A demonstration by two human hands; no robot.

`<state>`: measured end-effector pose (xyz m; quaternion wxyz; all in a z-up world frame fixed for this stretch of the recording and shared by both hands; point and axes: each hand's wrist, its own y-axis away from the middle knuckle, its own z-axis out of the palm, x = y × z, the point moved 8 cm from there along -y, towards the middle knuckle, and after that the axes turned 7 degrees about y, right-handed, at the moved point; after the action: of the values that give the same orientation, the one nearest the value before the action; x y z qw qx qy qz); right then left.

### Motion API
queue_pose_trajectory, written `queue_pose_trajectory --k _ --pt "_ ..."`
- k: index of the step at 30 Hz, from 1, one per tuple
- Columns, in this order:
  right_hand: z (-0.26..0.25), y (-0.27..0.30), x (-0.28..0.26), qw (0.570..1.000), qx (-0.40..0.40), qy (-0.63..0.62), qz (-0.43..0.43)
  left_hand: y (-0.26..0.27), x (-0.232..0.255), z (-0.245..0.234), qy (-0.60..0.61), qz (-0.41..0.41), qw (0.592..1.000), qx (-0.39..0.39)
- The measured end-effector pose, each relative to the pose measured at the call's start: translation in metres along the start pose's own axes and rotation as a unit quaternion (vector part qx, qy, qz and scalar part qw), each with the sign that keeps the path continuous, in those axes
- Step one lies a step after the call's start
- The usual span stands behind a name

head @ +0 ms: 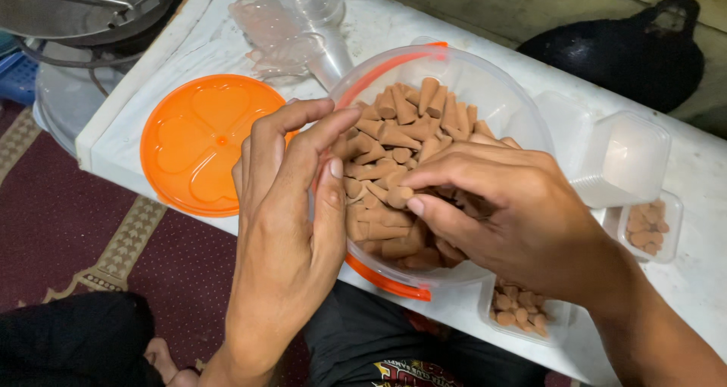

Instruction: The person places incense cones from a large container into smaller plastic boxes by hand and then secures the lids on the boxes.

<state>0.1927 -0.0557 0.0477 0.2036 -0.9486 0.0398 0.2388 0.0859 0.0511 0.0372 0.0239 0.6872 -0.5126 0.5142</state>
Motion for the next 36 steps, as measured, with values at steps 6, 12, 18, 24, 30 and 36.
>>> queue_pose_trajectory --k 6,12,18,24,30,36 --pt "-0.027 0.061 0.033 0.980 0.011 -0.074 0.185 0.004 0.043 0.035 0.008 0.079 0.994 -0.070" --pt "-0.044 0.117 0.033 0.969 0.113 -0.153 0.157 0.014 0.088 0.074 0.056 0.139 0.979 -0.139" --pt "-0.019 0.224 0.078 0.910 0.198 -0.237 0.276 0.057 0.100 0.122 0.171 0.179 0.935 -0.256" --pt "0.027 0.324 0.111 0.814 0.345 -0.337 0.324 0.091 0.061 0.177 0.288 0.161 0.895 -0.299" --pt "0.059 0.372 0.137 0.741 0.439 -0.310 0.403 0.110 -0.015 0.225 0.269 0.009 0.936 -0.227" --pt "0.063 0.359 0.122 0.790 0.435 -0.214 0.376 0.117 -0.026 0.248 0.271 0.029 0.930 -0.247"
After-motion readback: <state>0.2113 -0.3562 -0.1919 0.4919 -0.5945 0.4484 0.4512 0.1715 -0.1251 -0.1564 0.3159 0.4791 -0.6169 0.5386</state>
